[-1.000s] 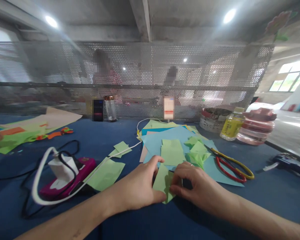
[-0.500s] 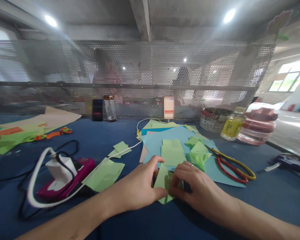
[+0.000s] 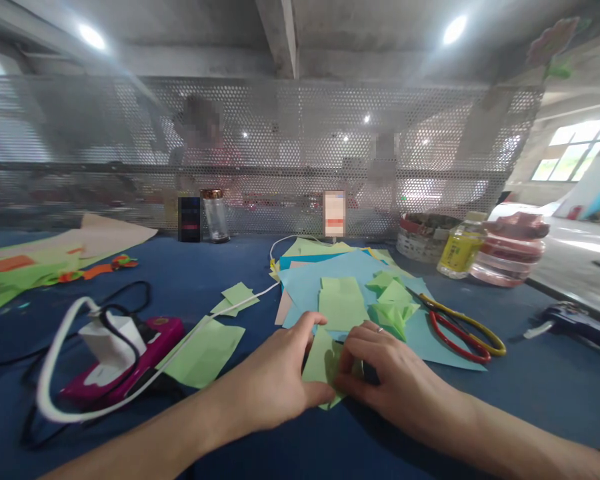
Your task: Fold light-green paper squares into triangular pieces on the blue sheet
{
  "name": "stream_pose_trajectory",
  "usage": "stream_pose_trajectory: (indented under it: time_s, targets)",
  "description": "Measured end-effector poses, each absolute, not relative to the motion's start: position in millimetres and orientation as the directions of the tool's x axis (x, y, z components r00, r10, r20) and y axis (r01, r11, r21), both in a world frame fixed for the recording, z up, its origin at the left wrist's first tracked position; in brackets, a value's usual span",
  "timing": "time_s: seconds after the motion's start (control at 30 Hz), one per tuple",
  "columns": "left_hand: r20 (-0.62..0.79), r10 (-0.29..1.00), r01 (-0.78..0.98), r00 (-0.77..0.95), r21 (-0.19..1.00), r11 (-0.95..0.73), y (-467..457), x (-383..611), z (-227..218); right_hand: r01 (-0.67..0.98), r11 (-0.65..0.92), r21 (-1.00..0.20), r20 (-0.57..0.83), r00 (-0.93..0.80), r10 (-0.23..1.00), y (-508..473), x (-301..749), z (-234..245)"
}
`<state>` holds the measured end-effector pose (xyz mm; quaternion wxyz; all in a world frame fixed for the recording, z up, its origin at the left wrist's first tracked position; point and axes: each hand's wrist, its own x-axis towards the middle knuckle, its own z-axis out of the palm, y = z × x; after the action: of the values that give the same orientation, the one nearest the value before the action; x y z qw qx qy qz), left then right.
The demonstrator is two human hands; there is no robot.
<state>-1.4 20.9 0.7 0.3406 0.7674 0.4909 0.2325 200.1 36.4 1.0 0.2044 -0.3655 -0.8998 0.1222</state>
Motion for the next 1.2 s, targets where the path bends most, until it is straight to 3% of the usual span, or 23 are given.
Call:
stream_pose_trajectory:
  time_s: [0.43, 0.8, 1.2]
  targets:
    - [0.021, 0.922, 0.634, 0.386, 0.72, -0.282, 19.1, 3.4, 2.2, 0.624, 0.716, -0.314, 0.298, -0.651, 0.698, 33.6, 199.4, 1.2]
    - [0.022, 0.934, 0.708, 0.356, 0.646, -0.285, 19.3, 3.6, -0.5, 0.654, 0.665, -0.361, 0.259, -0.615, 0.745, 33.9, 201.1, -0.1]
    - [-0.01, 0.92, 0.678, 0.391, 0.679, -0.281, 19.0, 1.0, 1.0, 0.658, 0.65, -0.381, 0.17, -0.641, 0.749, 36.9, 207.6, 8.3]
